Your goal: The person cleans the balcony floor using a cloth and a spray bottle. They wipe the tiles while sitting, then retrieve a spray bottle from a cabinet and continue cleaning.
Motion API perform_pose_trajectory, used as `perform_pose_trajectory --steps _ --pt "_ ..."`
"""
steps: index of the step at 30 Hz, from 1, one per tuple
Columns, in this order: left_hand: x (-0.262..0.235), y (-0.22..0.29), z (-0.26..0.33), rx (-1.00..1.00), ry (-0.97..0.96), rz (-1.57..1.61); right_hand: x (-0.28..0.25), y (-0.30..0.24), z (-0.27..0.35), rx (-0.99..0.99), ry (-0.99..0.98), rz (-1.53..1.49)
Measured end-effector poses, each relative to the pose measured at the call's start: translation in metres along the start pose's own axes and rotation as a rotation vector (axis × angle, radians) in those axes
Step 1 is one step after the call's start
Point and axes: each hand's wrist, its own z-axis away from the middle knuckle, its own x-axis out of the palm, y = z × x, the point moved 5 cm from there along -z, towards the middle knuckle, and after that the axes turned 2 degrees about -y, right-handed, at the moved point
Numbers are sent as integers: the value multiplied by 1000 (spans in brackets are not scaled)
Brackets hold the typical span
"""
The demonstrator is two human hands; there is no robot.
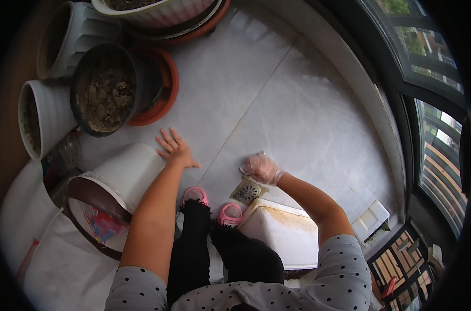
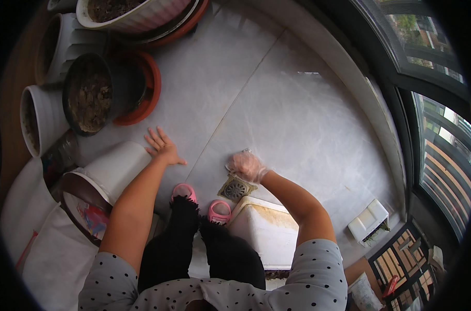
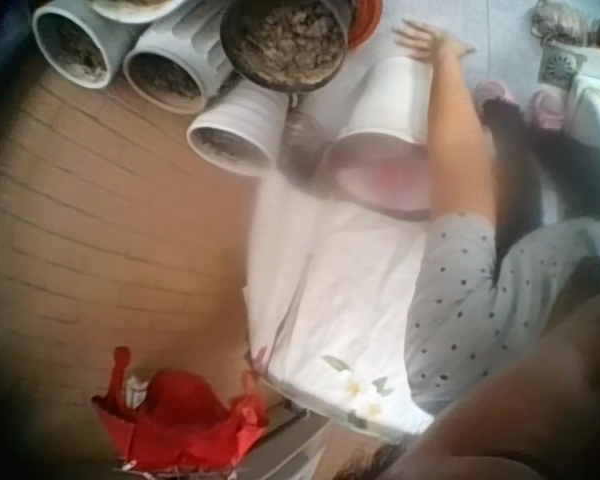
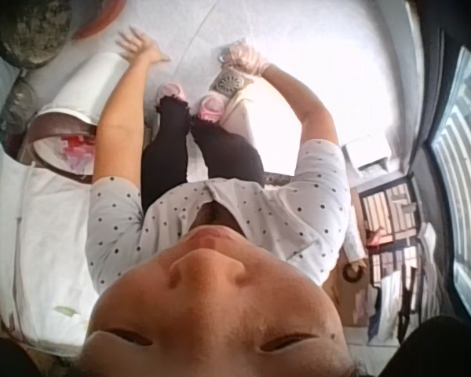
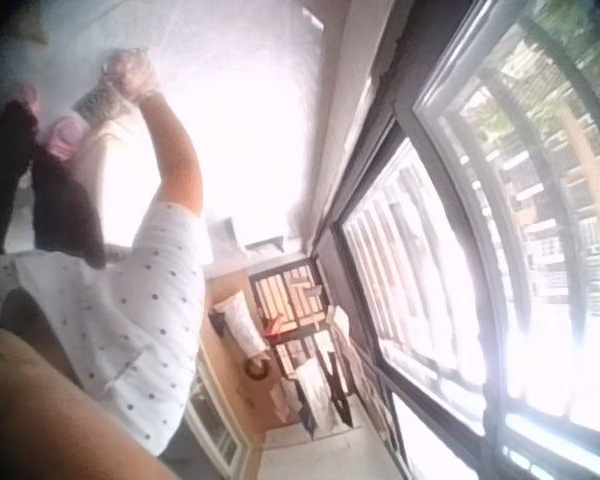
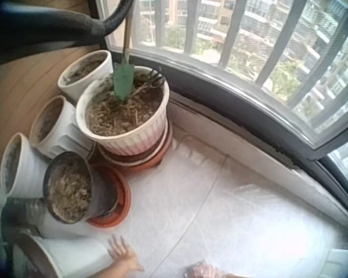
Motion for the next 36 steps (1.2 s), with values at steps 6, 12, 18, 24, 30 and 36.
perform_pose_trajectory --steps 6,12,18,24,30,36 --pt "-2 -2 -1 5 8 19 -108 -8 -144 153 598 80" --pt "-6 4 2 15 0 27 -18 -14 -114 -114 479 38" --pt "-7 1 6 -18 -37 39 4 -20 -36 138 271 -231" --pt "-5 -7 2 -26 -33 48 -162 3 -121 348 820 -147" --pt "-9 6 5 15 -40 25 -200 69 -221 258 839 131" --pt "0 2 4 6 -37 33 -247 108 -235 410 831 254"
